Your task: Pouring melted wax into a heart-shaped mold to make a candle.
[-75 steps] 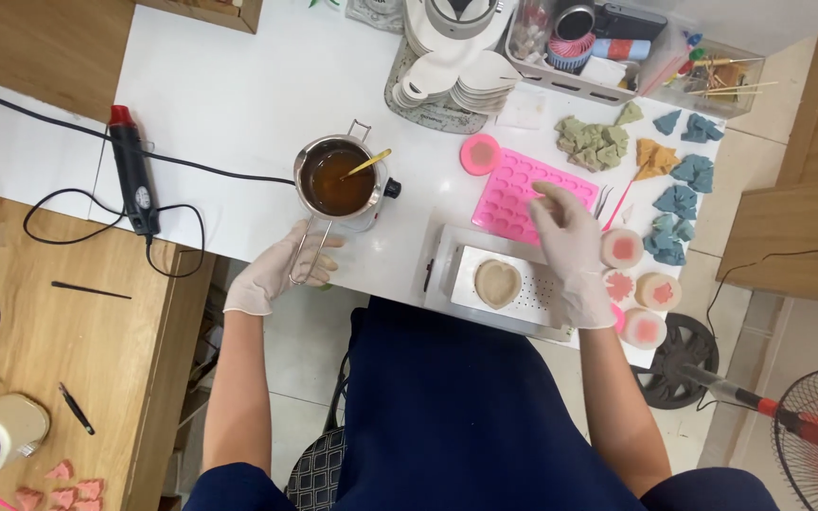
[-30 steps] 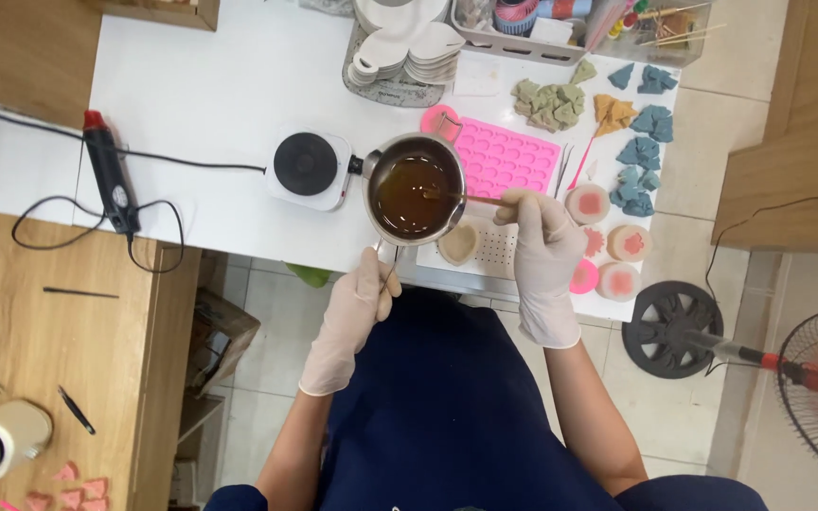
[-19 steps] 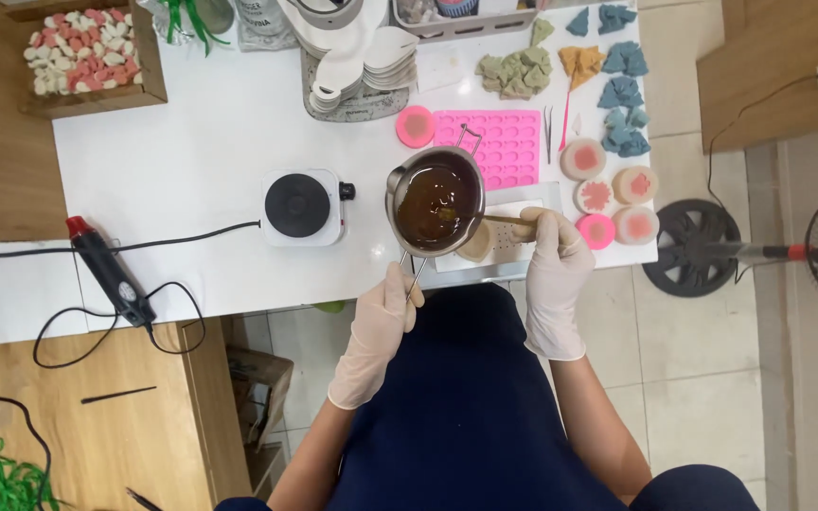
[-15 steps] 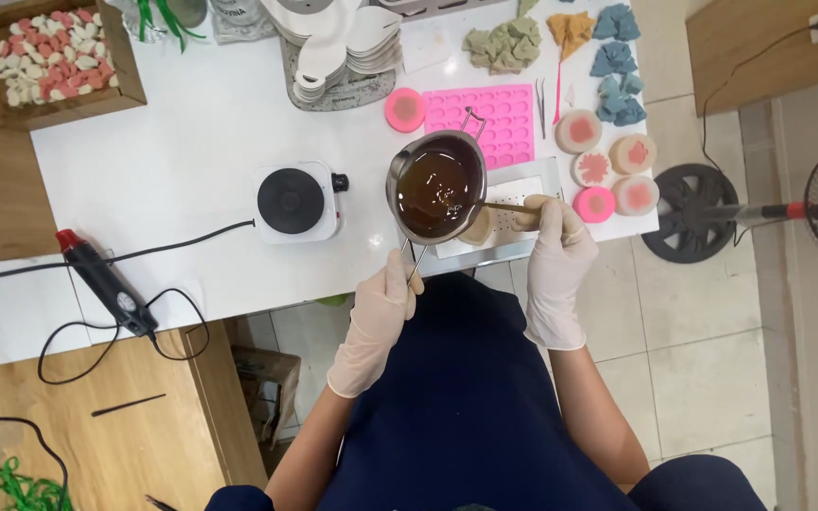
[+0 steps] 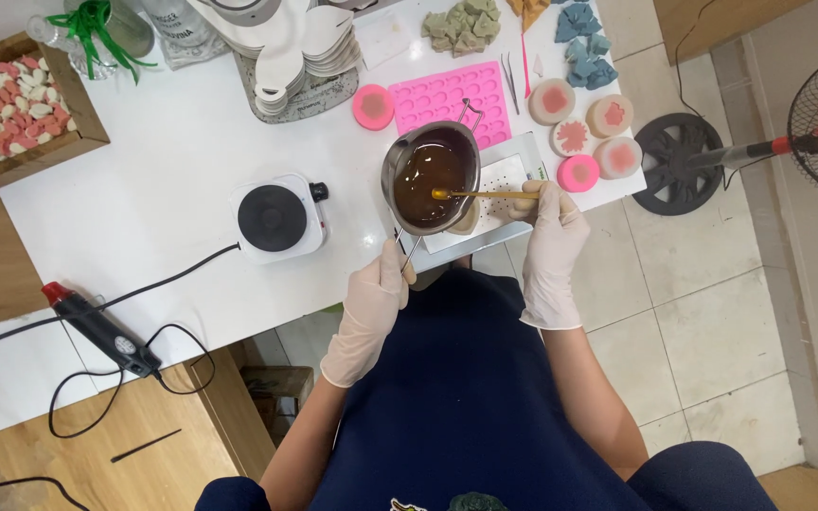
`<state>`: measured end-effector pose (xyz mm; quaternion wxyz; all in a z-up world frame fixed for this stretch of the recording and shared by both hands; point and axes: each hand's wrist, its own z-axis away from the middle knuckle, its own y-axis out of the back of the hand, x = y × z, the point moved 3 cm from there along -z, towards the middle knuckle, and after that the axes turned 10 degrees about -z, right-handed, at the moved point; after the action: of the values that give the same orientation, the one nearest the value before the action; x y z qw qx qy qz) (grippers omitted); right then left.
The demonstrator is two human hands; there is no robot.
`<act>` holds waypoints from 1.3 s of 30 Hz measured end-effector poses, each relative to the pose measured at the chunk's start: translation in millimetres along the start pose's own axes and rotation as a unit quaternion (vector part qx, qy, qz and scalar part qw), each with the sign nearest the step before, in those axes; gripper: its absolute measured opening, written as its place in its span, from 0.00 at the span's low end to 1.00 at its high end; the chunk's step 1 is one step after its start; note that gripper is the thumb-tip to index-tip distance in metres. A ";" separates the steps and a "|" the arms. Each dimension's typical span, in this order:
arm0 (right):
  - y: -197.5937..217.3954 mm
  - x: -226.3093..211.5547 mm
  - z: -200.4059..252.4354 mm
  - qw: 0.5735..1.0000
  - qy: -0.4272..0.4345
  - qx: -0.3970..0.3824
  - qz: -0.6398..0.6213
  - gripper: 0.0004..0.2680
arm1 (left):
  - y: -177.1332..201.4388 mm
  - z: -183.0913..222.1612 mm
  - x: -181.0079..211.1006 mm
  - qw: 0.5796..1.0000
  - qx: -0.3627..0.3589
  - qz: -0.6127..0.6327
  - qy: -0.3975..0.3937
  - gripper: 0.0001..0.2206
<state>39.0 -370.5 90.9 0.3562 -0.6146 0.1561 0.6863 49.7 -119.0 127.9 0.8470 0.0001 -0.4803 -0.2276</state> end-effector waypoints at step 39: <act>21.3 -13.7 52.8 0.994 0.095 0.023 0.055 0.10 | 30.8 -15.1 -0.4 0.997 -0.012 -0.078 0.014 0.31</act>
<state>-14.3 -355.0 109.5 0.3161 -0.6589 0.2383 0.6396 73.7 -94.5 126.2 0.8333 0.0301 -0.4644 -0.2985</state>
